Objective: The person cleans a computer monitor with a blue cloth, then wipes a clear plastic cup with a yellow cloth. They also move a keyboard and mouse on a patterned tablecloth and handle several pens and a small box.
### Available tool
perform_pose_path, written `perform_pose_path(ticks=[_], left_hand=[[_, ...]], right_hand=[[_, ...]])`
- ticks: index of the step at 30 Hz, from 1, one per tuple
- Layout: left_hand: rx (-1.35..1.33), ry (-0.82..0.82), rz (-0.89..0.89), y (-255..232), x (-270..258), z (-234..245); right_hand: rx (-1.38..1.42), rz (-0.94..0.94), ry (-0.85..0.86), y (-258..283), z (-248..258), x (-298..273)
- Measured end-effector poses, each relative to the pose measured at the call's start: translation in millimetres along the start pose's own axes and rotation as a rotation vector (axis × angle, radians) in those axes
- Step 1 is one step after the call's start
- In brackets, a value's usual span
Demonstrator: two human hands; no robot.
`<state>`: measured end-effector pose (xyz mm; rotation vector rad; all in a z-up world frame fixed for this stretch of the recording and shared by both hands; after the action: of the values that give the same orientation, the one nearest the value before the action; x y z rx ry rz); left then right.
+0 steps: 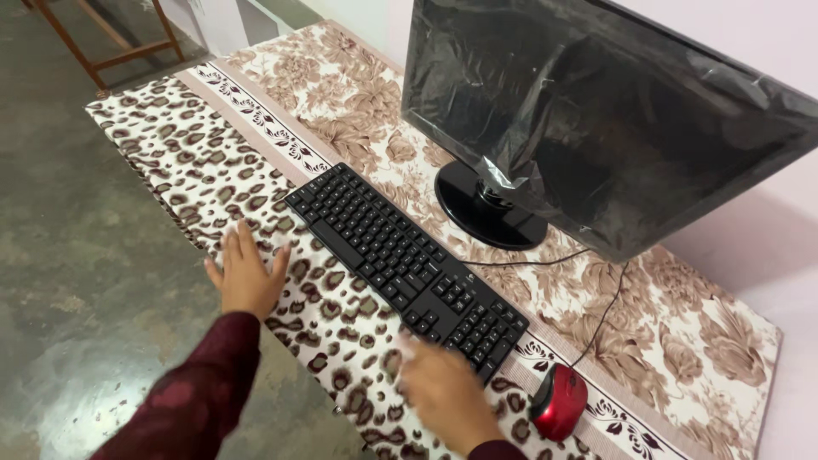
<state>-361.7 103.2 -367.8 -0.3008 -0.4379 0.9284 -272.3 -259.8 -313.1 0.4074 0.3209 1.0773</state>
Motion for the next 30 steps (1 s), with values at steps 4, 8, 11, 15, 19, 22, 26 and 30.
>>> perform_pose_path(ticks=[4, 8, 11, 15, 19, 22, 26, 30], left_hand=[[-0.21, 0.176, 0.019, -17.4, 54.5, 0.1], [-0.171, 0.443, 0.148, -42.2, 83.9, -8.8], [-0.165, 0.455, 0.158, -45.0, 85.0, -15.2], [-0.158, 0.41, 0.169, -36.3, 95.2, -25.4], [-0.258, 0.292, -0.063, -43.3, 109.3, -37.1], [-0.158, 0.38, 0.051, -42.4, 109.8, -38.2], [-0.094, 0.272, 0.033, -35.6, 101.5, -24.4], [-0.105, 0.039, -0.136, -19.5, 84.5, -17.7]], right_hand=[[0.175, -0.565, -0.417, -68.7, 43.4, -1.8], [0.799, -0.817, -0.584, -108.4, 43.5, -7.6], [0.985, -0.975, -0.452, -117.6, 32.9, -11.4], [0.948, -0.938, -0.471, -119.2, 29.4, -12.0], [0.946, -0.922, -0.496, -120.9, 32.7, -12.1], [0.947, -0.934, -0.492, -114.8, 34.2, -15.5], [0.848, -1.028, -0.444, -102.0, 32.2, -21.5], [0.488, -0.868, -0.468, -94.2, 21.7, -22.8]])
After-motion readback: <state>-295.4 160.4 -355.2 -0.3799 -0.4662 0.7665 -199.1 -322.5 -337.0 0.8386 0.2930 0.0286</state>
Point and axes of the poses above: each hand's wrist, its own x-axis towards the middle knuckle, its own z-axis out of the back of the hand, y = z × x, the point moved 2 cm from there along x, towards the middle knuckle, and after that the axes turned 1 degree about -x, right-handed, at the moved point
